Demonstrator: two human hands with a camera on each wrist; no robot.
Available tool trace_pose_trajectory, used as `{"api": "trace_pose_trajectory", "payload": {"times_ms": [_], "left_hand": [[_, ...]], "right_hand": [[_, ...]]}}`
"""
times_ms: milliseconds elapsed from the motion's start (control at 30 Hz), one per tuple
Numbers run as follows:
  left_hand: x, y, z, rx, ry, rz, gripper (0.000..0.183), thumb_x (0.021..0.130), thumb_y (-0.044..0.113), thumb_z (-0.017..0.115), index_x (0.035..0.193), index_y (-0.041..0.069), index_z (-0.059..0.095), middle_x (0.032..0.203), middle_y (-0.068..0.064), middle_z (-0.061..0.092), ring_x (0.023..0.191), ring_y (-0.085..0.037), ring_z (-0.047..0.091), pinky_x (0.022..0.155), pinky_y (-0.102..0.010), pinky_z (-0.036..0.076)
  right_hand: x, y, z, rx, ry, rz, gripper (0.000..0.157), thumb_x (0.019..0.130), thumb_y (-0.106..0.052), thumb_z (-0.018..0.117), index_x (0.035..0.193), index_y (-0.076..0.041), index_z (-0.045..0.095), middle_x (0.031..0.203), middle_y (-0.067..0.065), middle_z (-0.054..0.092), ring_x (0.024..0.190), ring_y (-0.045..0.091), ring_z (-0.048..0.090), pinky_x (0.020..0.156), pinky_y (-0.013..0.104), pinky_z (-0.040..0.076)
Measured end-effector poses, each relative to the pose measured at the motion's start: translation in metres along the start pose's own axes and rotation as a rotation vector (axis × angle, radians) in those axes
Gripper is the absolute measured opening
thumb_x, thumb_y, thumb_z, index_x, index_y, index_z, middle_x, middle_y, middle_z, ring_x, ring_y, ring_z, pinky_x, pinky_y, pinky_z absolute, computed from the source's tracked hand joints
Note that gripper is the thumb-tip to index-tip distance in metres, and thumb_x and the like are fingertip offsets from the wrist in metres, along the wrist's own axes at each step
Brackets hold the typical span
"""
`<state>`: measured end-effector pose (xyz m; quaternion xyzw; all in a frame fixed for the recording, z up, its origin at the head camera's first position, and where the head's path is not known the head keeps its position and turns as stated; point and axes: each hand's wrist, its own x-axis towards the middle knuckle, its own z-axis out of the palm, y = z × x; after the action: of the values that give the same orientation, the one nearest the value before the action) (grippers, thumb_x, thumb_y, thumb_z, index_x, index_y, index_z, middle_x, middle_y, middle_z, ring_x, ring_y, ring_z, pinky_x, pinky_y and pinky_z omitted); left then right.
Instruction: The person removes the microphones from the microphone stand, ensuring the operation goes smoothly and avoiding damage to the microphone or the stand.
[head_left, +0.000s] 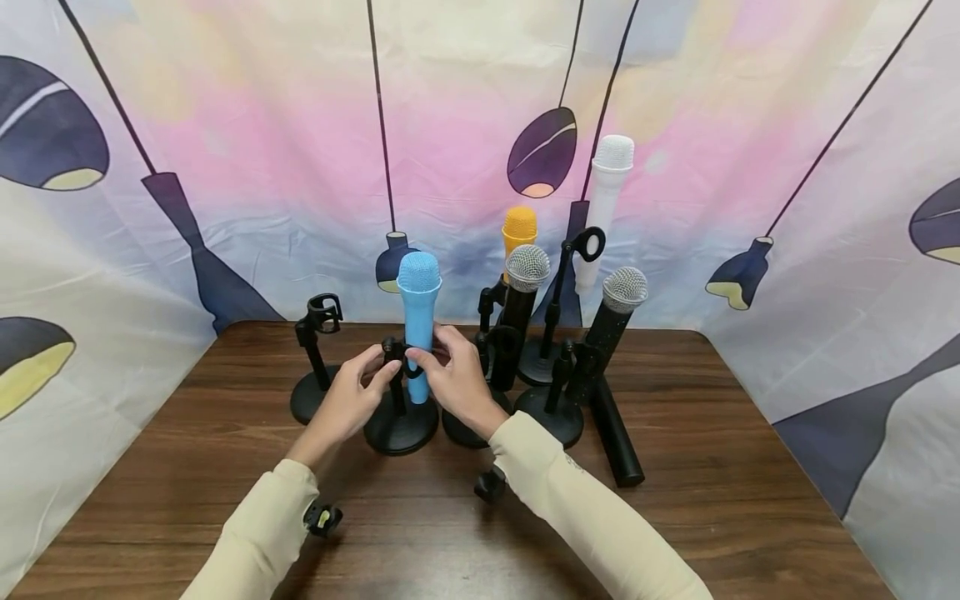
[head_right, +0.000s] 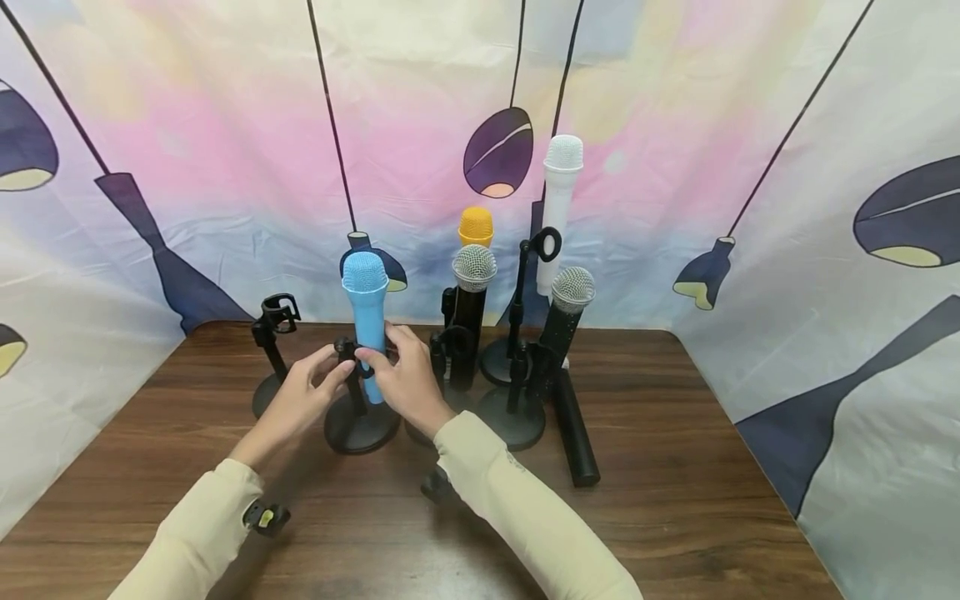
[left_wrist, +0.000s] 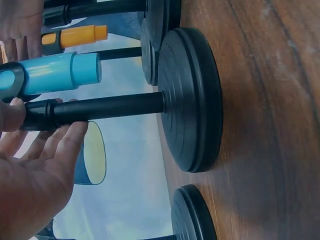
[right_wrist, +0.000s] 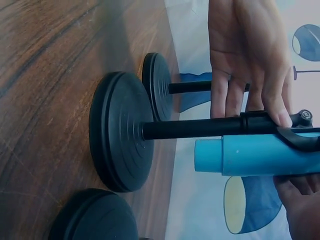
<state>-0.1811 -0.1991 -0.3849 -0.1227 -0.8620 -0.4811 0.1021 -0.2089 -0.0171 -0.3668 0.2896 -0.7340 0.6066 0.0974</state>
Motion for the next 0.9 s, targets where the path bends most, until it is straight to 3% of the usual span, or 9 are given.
{"api": "trace_pose_trajectory", "payload": {"times_ms": [267, 567, 700, 900], "left_hand": [[-0.015, 0.005, -0.004, 0.041, -0.018, 0.036, 0.033, 0.108, 0.030, 0.051, 0.129, 0.007, 0.062, 0.114, -0.012, 0.072, 0.098, -0.028, 0.068, 0.083, -0.045, 0.054], [-0.030, 0.014, -0.005, 0.055, -0.077, 0.042, 0.034, 0.106, 0.033, 0.055, 0.132, 0.013, 0.063, 0.123, -0.010, 0.070, 0.110, -0.026, 0.068, 0.087, -0.049, 0.056], [-0.037, 0.022, -0.005, 0.075, -0.112, 0.051, 0.027, 0.106, 0.032, 0.057, 0.123, 0.014, 0.067, 0.110, -0.005, 0.074, 0.090, -0.022, 0.068, 0.073, -0.037, 0.055], [-0.044, 0.030, -0.002, 0.097, -0.163, 0.067, 0.023, 0.104, 0.032, 0.060, 0.117, 0.015, 0.068, 0.082, -0.001, 0.069, 0.062, -0.011, 0.052, 0.056, -0.027, 0.044]], "right_hand": [[-0.011, -0.005, -0.004, 0.007, -0.033, -0.016, 0.040, 0.099, -0.015, 0.068, 0.136, -0.001, 0.061, 0.115, 0.018, 0.060, 0.111, 0.028, 0.066, 0.093, 0.033, 0.054], [-0.029, -0.013, -0.014, -0.032, -0.080, -0.045, 0.039, 0.099, -0.016, 0.068, 0.134, 0.000, 0.061, 0.113, 0.014, 0.060, 0.102, 0.023, 0.067, 0.086, 0.029, 0.056], [-0.038, -0.017, -0.021, -0.022, -0.104, -0.065, 0.038, 0.099, -0.012, 0.068, 0.134, 0.001, 0.061, 0.112, 0.014, 0.061, 0.100, 0.024, 0.068, 0.085, 0.029, 0.056], [-0.051, -0.021, -0.029, 0.016, -0.124, -0.062, 0.038, 0.098, -0.008, 0.068, 0.133, 0.002, 0.061, 0.115, 0.015, 0.060, 0.104, 0.025, 0.068, 0.088, 0.030, 0.056]]}}
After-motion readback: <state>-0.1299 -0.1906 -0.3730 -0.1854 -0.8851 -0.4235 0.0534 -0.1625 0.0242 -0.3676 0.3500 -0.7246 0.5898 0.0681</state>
